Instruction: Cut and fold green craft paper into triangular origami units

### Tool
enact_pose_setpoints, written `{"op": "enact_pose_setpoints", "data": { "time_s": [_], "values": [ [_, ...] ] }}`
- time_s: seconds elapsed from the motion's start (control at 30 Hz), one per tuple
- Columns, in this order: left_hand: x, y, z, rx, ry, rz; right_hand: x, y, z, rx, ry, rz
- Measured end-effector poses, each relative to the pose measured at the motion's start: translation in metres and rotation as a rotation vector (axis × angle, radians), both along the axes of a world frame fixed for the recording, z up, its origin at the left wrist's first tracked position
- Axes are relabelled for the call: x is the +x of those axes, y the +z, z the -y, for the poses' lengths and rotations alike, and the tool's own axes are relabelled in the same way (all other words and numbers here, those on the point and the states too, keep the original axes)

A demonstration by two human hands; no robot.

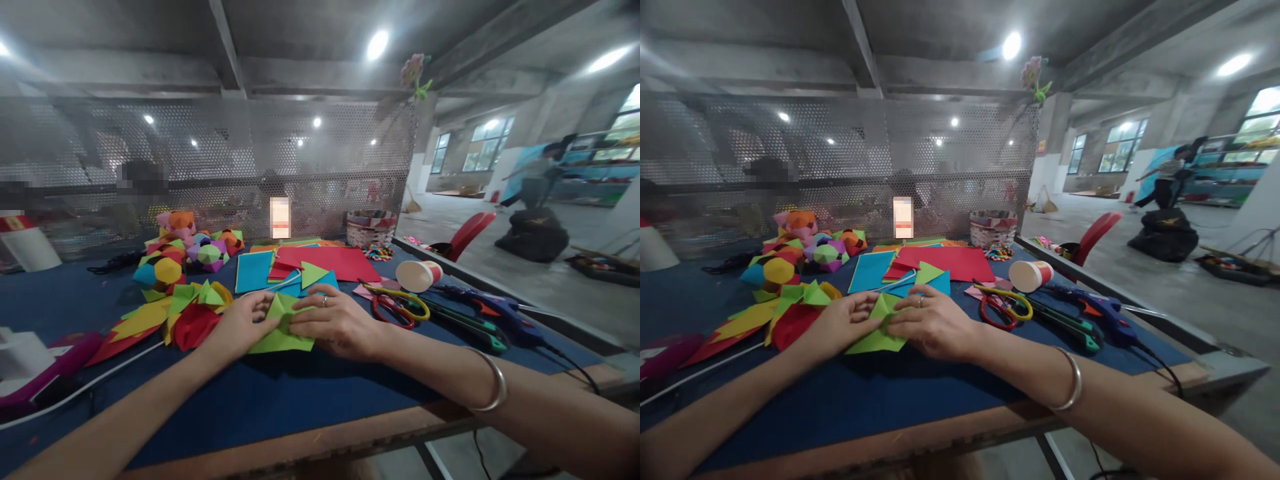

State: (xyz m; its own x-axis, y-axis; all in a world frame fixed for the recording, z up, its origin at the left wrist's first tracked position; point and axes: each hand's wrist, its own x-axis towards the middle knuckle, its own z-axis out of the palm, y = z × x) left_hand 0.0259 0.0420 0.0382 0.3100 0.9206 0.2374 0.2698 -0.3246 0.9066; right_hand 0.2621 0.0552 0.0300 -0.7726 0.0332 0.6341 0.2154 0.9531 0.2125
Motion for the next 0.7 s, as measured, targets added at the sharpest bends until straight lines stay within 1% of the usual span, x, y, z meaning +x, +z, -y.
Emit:
{"op": "enact_pose_setpoints", "data": {
  "time_s": [0.07,0.13,0.2,0.23,0.27,0.33,0.4,0.47,0.53,0.6,0.7],
  "values": [
    [0.003,-0.002,0.011,0.158,0.027,-0.060,0.005,-0.004,0.003,-0.012,0.028,0.048],
    [0.005,-0.003,0.024,0.251,-0.030,-0.125,0.010,-0.005,0.008,-0.038,0.044,0.094],
    [0.005,-0.006,0.037,0.300,-0.124,-0.212,0.015,-0.005,0.012,-0.074,0.051,0.126],
    [0.004,-0.008,0.041,0.423,-0.193,-0.351,0.016,-0.005,0.014,-0.091,0.053,0.138],
    [0.004,-0.011,0.045,0.554,-0.215,-0.443,0.017,-0.004,0.016,-0.108,0.060,0.144],
    [0.003,-0.016,0.048,0.773,-0.198,-0.541,0.019,-0.002,0.019,-0.148,0.079,0.144],
    [0.004,-0.019,0.049,0.894,-0.156,-0.554,0.021,-0.001,0.022,-0.214,0.090,0.115],
    [0.006,-0.020,0.050,0.914,-0.139,-0.536,0.022,0.000,0.026,-0.306,0.077,0.047],
    [0.009,-0.020,0.052,0.899,-0.121,-0.496,0.022,0.000,0.029,-0.429,0.019,-0.060],
    [0.010,-0.023,0.053,0.882,-0.090,-0.467,0.021,0.000,0.033,-0.593,-0.092,-0.127],
    [0.010,-0.030,0.051,0.836,-0.061,-0.441,0.018,0.000,0.036,-0.861,-0.291,-0.080]
  ]
}}
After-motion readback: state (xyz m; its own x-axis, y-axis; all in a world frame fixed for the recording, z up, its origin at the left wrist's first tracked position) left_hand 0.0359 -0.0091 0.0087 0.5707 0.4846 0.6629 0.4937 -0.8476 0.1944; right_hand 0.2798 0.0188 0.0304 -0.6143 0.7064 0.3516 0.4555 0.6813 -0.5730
